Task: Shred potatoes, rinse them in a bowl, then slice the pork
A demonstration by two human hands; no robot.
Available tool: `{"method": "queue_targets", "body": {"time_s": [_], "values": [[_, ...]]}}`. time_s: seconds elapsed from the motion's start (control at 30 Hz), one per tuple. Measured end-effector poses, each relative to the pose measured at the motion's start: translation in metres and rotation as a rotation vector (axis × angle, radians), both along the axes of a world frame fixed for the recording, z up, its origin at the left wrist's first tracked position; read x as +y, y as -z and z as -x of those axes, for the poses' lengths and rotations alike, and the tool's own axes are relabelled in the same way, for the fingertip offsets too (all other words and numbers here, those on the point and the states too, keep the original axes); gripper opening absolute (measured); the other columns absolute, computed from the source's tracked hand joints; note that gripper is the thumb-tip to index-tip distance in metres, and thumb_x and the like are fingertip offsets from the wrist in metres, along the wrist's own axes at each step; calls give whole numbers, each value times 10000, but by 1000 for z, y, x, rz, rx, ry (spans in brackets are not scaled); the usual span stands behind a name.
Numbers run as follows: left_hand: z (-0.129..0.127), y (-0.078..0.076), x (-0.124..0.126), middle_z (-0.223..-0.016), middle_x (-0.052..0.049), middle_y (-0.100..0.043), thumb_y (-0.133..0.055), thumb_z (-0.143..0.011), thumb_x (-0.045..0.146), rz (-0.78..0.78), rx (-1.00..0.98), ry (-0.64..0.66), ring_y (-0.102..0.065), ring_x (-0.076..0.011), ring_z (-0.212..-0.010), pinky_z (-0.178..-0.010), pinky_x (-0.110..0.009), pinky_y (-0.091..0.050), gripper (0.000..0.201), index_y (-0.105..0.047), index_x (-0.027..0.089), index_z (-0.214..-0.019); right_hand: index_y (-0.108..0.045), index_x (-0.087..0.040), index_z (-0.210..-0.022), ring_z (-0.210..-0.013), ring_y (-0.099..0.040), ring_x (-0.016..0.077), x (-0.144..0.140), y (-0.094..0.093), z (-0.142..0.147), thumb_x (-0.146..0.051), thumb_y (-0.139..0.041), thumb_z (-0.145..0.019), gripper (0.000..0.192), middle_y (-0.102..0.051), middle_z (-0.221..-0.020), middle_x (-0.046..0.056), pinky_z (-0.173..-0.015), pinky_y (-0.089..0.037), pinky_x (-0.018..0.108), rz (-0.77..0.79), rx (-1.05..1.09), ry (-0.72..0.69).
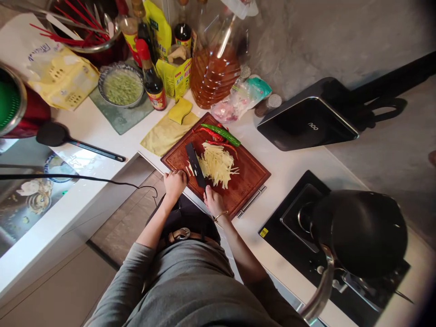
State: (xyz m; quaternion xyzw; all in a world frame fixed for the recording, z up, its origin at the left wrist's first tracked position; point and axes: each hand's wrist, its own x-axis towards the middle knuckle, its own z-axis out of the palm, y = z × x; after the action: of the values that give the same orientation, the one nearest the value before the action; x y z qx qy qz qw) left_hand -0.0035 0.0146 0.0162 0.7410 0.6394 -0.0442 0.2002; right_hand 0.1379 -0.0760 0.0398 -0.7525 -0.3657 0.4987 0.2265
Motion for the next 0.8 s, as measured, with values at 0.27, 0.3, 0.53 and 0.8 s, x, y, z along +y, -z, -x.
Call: {"method": "queue_targets", "body": {"time_s": [0.27, 0.3, 0.53, 0.8], "values": [[-1, 0, 1, -906, -107, -678, -347, -879, 296, 58, -19, -68, -605, -230, -898, -816, -355, -331, 291, -613, 182, -907, -621, -185, -751, -672, -644, 197, -4, 5, 4, -550, -135, -909, 628, -673, -682, 99, -593, -396, 245, -18, -252, -274], [-2, -1, 2, -901, -104, -679, -349, -877, 296, 71, -19, -70, -606, -227, -898, -811, -349, -335, 289, -615, 185, -895, -638, -181, -789, -693, -652, 202, -5, 5, 4, -526, -146, -918, 614, -684, -707, 102, -605, -396, 245, -6, -279, -298], [-3, -2, 8, -895, -88, -696, -367, -863, 318, 129, -22, -112, -617, -215, -899, -810, -333, -354, 292, -633, 201, -894, -670, -167, -950, -784, -673, 216, -6, 3, 2, -460, -202, -943, 552, -712, -812, 113, -642, -400, 242, 38, -330, -364], [1, -1, 10, -824, -87, -705, -420, -816, 310, 176, -81, -156, -639, -238, -861, -840, -366, -366, 278, -678, 205, -816, -675, -174, -956, -796, -668, 215, -7, 1, 3, -499, -226, -935, 555, -710, -772, 108, -652, -417, 240, 56, -281, -345]]}}
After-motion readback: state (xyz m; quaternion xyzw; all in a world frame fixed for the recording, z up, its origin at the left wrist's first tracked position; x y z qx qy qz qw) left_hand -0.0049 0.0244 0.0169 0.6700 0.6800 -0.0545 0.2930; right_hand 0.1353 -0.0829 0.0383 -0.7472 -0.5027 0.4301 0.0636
